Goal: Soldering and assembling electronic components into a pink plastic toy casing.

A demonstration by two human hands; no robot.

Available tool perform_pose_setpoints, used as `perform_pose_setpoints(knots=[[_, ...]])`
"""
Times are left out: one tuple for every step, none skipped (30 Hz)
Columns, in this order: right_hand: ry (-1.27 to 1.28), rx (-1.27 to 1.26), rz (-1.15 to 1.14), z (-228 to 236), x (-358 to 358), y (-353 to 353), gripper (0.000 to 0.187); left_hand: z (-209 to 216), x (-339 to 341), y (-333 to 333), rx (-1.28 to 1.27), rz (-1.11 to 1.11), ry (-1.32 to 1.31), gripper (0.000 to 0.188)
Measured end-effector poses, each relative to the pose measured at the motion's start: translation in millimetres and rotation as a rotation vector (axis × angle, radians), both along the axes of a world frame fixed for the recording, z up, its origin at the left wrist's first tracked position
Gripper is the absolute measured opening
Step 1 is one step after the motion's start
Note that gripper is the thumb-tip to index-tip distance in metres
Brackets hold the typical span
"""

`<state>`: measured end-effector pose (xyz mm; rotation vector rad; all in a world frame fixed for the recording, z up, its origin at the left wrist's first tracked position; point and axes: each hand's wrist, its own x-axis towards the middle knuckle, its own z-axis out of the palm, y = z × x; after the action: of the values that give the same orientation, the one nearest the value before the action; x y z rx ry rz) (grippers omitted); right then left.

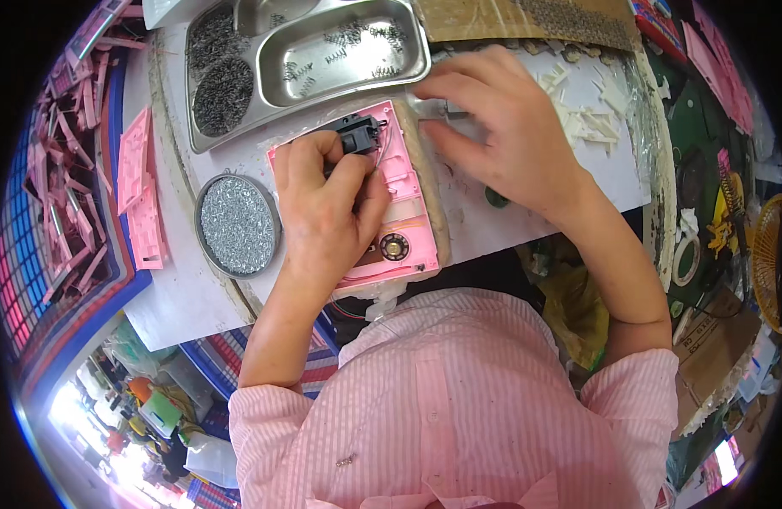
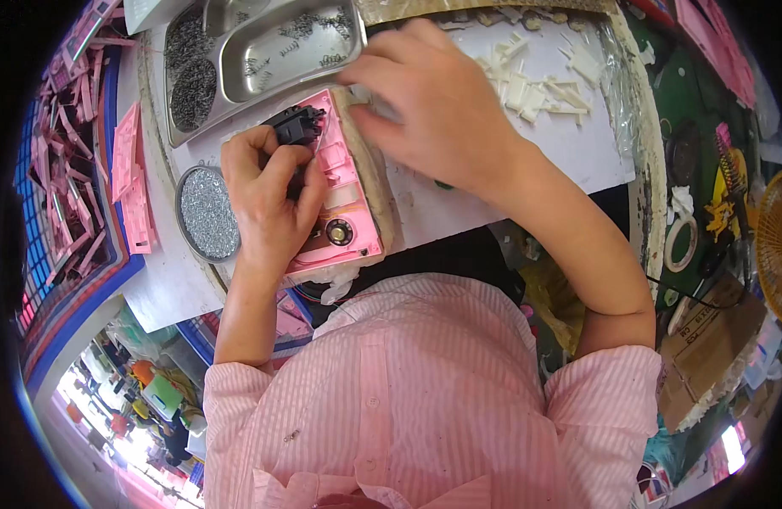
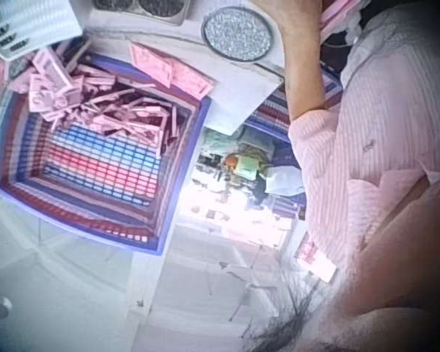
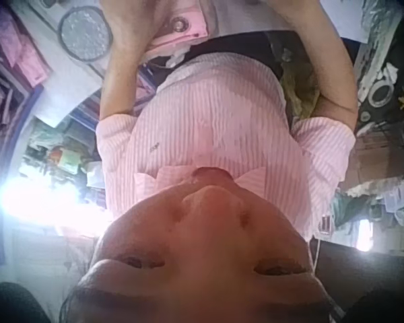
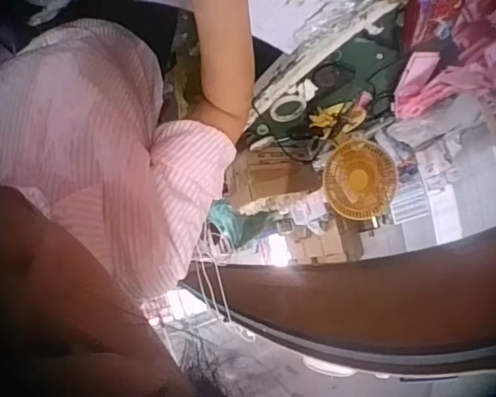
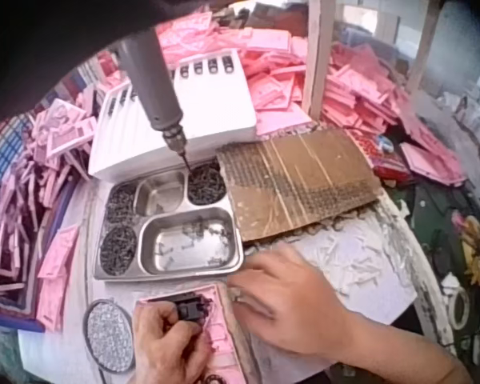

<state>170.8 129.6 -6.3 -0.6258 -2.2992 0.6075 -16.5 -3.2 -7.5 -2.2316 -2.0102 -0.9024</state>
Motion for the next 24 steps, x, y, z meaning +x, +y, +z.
perform_pose_setpoints(knots=[[-0.007, -0.022, 0.057, -2, -9, -2, 0.024, 0, 1, 0, -0.009, 0.011, 0.002, 0.017], [-0.012, -0.038, 0.115, -2, -21, -2, 0.025, 1, 1, 1, -0.012, 0.023, 0.005, 0.018], [-0.017, -0.053, 0.174, -3, -27, -1, 0.026, 1, 1, 2, -0.012, 0.024, 0.000, 0.018], [-0.045, -0.071, 0.199, -6, -28, 3, 0.027, 0, 1, 3, -0.011, 0.026, -0.007, 0.018], [-0.071, -0.090, 0.238, -9, -33, 7, 0.028, 0, 1, 1, -0.012, 0.041, -0.011, 0.018], [-0.098, -0.109, 0.276, -11, -37, 9, 0.029, 1, 1, 1, -0.012, 0.034, -0.021, 0.018], [-0.113, -0.094, 0.288, -8, -36, 9, 0.028, 2, 1, 2, -0.012, 0.026, -0.030, 0.018], [-0.127, -0.043, 0.294, -5, -36, 7, 0.027, 3, 0, 1, -0.011, 0.023, -0.040, 0.017], [-0.140, 0.009, 0.300, -3, -37, 4, 0.026, 1, -2, 0, -0.005, 0.007, -0.043, 0.017], [-0.152, 0.060, 0.305, -2, -38, 3, 0.026, 1, -4, -1, -0.008, 0.010, -0.043, 0.017], [-0.146, 0.067, 0.306, -3, -37, 3, 0.026, 0, -4, 0, -0.010, 0.002, -0.049, 0.017], [-0.140, 0.073, 0.306, -3, -36, 4, 0.027, 0, -3, 1, -0.011, -0.006, -0.055, 0.017], [-0.133, 0.080, 0.307, -4, -36, 5, 0.029, 2, -2, 2, -0.015, -0.010, -0.069, 0.016], [-0.124, 0.051, 0.315, -4, -36, 6, 0.028, 2, -2, 2, -0.006, -0.012, -0.072, 0.016], [-0.114, 0.023, 0.323, -5, -37, 9, 0.028, 1, -2, 2, 0.002, -0.014, -0.074, 0.016], [-0.105, -0.006, 0.331, -5, -38, 9, 0.027, 1, -2, 2, 0.010, -0.017, -0.077, 0.016], [-0.096, -0.001, 0.309, -5, -39, 8, 0.025, 2, -3, 2, 0.010, -0.024, -0.082, 0.016], [-0.099, 0.017, 0.299, -4, -39, 7, 0.025, 1, -3, 2, 0.012, -0.031, -0.087, 0.016], [-0.103, 0.034, 0.288, -3, -38, 4, 0.025, 1, -3, 1, 0.014, -0.037, -0.091, 0.016], [-0.105, 0.052, 0.276, -2, -38, 2, 0.024, 0, -4, 1, 0.017, -0.045, -0.095, 0.016], [-0.105, 0.036, 0.280, -2, -38, 3, 0.024, -1, -5, 1, 0.020, -0.049, -0.098, 0.016], [-0.106, 0.021, 0.284, -2, -39, 5, 0.024, -1, -6, 1, 0.023, -0.053, -0.102, 0.016], [-0.107, 0.003, 0.287, -3, -39, 6, 0.024, -2, -7, 0, 0.023, -0.058, -0.106, 0.016], [-0.115, -0.018, 0.291, -3, -40, 7, 0.023, -2, -7, 1, 0.031, -0.050, -0.104, 0.015]])
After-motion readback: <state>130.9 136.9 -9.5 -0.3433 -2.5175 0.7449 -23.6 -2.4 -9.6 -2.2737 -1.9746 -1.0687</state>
